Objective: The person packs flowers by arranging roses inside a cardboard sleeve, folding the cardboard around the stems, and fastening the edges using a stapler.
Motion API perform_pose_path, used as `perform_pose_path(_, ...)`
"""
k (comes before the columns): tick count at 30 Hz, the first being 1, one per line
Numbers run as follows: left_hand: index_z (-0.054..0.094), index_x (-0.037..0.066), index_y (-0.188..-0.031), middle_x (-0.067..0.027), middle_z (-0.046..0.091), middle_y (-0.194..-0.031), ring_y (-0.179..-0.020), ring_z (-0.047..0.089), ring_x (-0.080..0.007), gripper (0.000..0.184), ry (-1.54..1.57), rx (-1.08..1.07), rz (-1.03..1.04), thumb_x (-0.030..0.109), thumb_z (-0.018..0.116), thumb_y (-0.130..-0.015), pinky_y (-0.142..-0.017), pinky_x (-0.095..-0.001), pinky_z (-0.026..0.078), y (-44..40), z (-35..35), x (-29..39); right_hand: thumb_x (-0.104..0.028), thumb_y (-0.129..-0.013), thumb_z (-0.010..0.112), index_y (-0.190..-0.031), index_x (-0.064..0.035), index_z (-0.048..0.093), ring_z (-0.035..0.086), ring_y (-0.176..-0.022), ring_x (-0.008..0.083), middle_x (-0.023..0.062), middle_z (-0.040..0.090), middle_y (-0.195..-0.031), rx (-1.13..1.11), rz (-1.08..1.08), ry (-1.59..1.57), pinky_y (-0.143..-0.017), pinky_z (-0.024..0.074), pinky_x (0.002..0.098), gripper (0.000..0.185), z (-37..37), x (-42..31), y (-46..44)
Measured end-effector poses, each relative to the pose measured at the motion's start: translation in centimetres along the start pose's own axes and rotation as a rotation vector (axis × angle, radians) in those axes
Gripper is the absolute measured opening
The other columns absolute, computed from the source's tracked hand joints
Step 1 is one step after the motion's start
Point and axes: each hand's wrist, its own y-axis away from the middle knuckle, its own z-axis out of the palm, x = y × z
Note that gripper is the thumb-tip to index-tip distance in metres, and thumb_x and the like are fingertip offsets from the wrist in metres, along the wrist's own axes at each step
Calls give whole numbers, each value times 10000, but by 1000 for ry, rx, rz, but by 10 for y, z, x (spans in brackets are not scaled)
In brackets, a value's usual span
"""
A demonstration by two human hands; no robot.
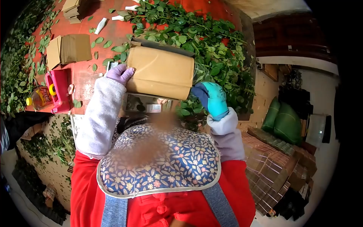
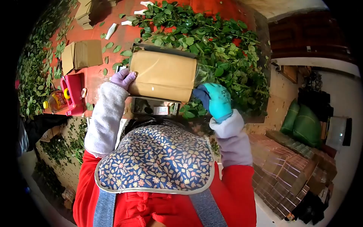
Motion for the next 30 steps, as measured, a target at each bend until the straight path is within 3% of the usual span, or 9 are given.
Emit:
perform_pose_path(4,649,9,-983,-13,663,-833,-749,570,-85,280,-12,0,-18,273,676,-894,-701,-262,487,3,1,5,-160,-792,723,-965,-74,655,616,-754,319,124,650,-820,51,26,271,-618,470,389,205,-7,-12,6)
perform_pose_path(7,652,17,-961,-2,650,-809,-744,554,-83,273,-19,-1,8,280,677,-893,-698,-264,474,3,1,7,-67,-840,676,-1097,-32,632,629,-775,279,144,662,-896,365,90,330,-656,487,356,263,-14,-21,26)
perform_pose_path(9,655,23,-946,7,636,-789,-733,537,-82,265,-96,19,-10,283,675,-895,-689,-264,461,6,0,14,-30,-886,611,-1144,19,605,634,-733,169,81,672,-913,351,411,-445,-648,498,269,263,8,-13,66)
perform_pose_path(11,656,27,-937,10,628,-780,-721,524,-83,262,-120,-2,-21,285,674,-896,-677,-264,454,5,0,14,-106,-957,509,-1200,4,585,627,-765,188,96,668,-969,-127,677,-959,-702,519,290,278,30,-14,93)
perform_pose_path(14,653,16,-949,1,636,-792,-730,536,-84,267,-41,-32,-7,279,667,-902,-684,-267,460,3,1,13,-122,-933,551,-1207,-20,586,591,-951,190,122,612,-1150,-460,212,-610,-853,490,288,294,81,-12,98)
perform_pose_path(16,655,8,-994,-11,654,-822,-747,554,-94,281,52,-35,2,275,660,-907,-705,-270,470,2,2,9,-139,-939,563,-1016,-22,597,570,-795,145,61,614,-963,-140,613,-1034,-711,459,278,144,110,-3,97)
perform_pose_path(19,659,8,-1004,-17,660,-833,-752,559,-100,292,4,-34,7,282,662,-905,-715,-273,472,2,2,11,-155,-945,575,-824,-24,608,548,-639,99,0,615,-777,205,1009,-1424,-568,429,269,182,140,7,97)
perform_pose_path(20,661,6,-992,-20,659,-828,-751,559,-101,293,-48,-25,-11,283,670,-899,-715,-277,472,6,0,21,-175,-935,595,-806,-27,618,529,-597,89,-12,602,-725,235,723,-1020,-543,405,260,198,142,3,97)
perform_pose_path(30,653,0,-1011,-20,670,-860,-783,578,-98,277,46,-13,20,247,683,-891,-727,-271,481,5,0,23,-188,-928,591,-894,-17,648,544,-719,103,6,613,-805,458,734,-938,-618,406,270,184,146,-16,69)
